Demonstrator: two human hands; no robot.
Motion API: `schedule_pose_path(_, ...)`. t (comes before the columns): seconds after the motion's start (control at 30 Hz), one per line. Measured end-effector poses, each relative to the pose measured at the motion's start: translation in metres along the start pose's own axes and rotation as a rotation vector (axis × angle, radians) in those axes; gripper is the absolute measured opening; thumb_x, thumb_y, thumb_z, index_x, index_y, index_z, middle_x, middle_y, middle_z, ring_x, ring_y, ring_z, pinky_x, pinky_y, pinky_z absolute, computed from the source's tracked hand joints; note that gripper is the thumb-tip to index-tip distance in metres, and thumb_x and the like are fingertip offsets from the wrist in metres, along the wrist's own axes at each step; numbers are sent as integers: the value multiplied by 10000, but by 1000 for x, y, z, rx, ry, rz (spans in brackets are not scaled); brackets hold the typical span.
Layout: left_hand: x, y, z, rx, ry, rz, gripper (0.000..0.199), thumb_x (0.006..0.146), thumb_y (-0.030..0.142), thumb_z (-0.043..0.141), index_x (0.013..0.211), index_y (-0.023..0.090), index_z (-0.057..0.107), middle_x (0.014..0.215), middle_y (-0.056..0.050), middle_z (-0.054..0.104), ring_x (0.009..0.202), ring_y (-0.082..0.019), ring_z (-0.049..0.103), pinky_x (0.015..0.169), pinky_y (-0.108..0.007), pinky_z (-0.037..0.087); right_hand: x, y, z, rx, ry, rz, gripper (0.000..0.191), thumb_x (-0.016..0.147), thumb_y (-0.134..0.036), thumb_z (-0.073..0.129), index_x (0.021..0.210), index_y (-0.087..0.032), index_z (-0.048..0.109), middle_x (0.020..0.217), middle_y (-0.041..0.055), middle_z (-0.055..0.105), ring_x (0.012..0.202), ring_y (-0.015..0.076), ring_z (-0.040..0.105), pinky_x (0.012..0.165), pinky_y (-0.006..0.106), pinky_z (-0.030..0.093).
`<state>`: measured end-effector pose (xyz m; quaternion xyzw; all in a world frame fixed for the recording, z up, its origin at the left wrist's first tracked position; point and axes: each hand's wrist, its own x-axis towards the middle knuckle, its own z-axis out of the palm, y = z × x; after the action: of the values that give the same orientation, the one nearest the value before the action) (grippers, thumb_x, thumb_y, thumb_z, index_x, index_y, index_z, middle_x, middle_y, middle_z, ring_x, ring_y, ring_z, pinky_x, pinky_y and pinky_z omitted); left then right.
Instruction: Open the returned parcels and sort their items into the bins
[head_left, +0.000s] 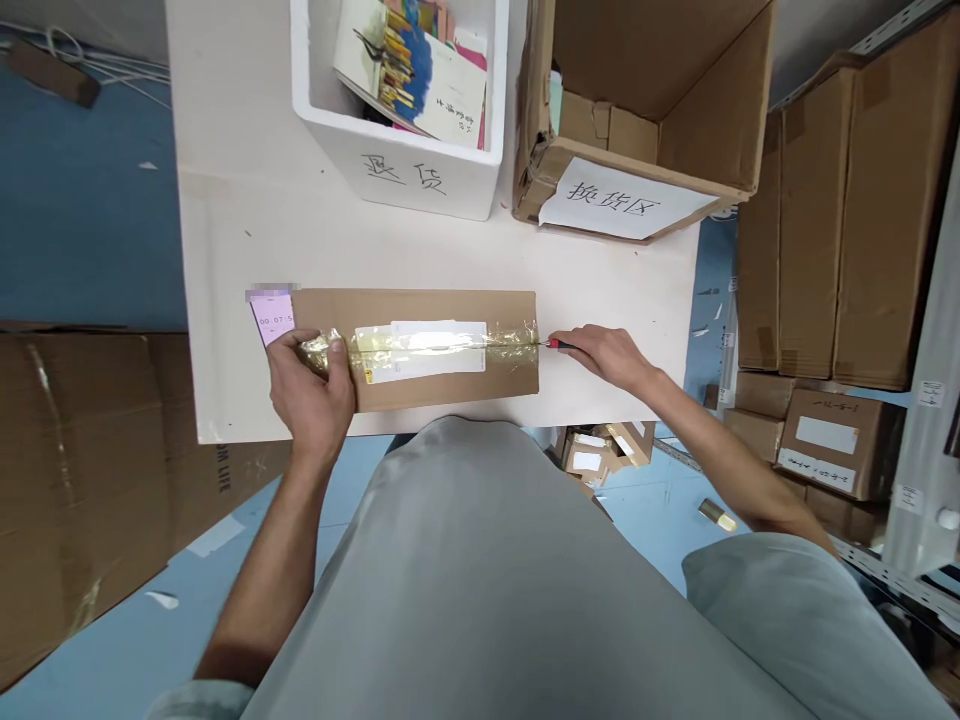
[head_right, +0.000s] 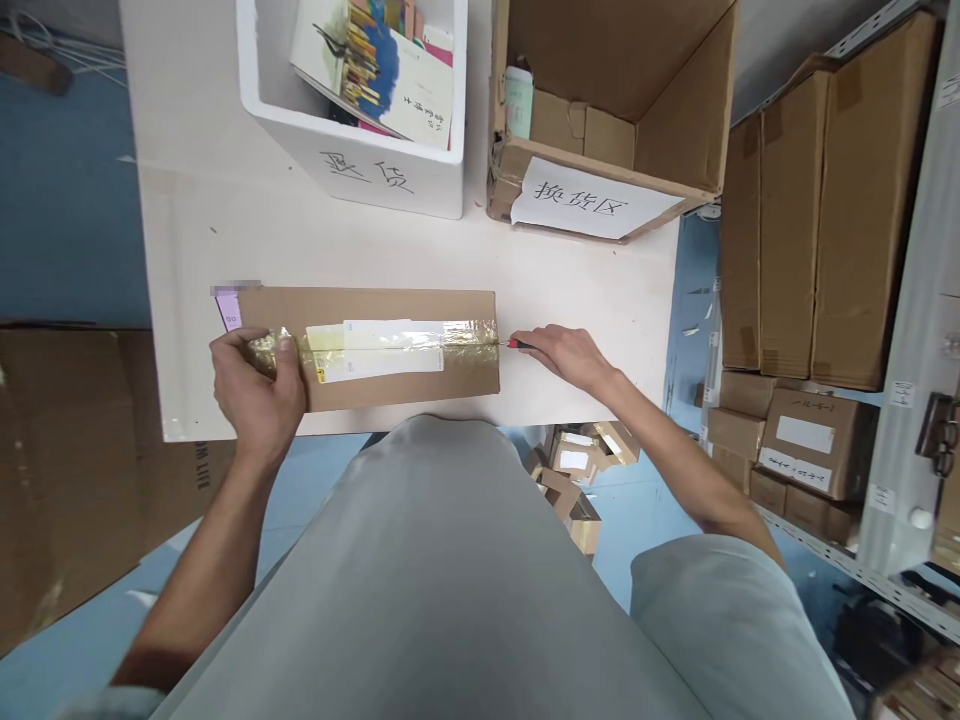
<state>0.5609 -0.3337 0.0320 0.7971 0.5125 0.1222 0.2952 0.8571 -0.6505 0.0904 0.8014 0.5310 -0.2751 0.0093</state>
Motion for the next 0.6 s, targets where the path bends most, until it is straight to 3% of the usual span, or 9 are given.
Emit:
schedule_pose_path(0.17,3,-13,-6,-42,9,17,336,1004,340,640,1297,197,559,1352,-122,688,1205,-268,658,1111,-439,511,8,-13,81,311,284,11,446,1196,-391,330,1424,-205,665,1204,151,765,1094,287,659,902,379,523)
schedule_pose_path(0.27,10,-27,-14,-116,2,76,289,1022,355,640,1255,206,559,1295,-100,671,1175,-247,644,1121,-418,505,24,-44,131,584,503,49,464,1182,-472,312,1322,-210,668,1244,174,717,1152,297,648,1006,430,536)
schedule_pose_path(0.37,20,-46,-24,-155,-6,118,272,1043,382,632,1232,209,543,1274,-90,646,1158,-238,630,1112,-409,507,43,-78,169,854,625,226,497,1165,-574,299,1288,-212,616,1232,155,710,1138,266,660,1032,397,530)
schedule_pose_path(0.5,34,-72,-37,-128,-4,140,228,1071,374,582,1222,211,529,1266,-82,621,1163,-226,622,1123,-412,502,62,-102,197,1094,634,563,491,1135,-600,276,1304,-223,541,1238,133,730,1090,231,674,1001,342,522)
schedule_pose_path(0.6,38,-83,-44,-121,29,211,233,1076,354,557,1245,194,543,1346,-126,589,1286,-254,615,1145,-426,502,67,-109,200,1146,623,613,475,1108,-620,303,1250,-237,546,1163,103,739,1005,225,670,941,327,519)
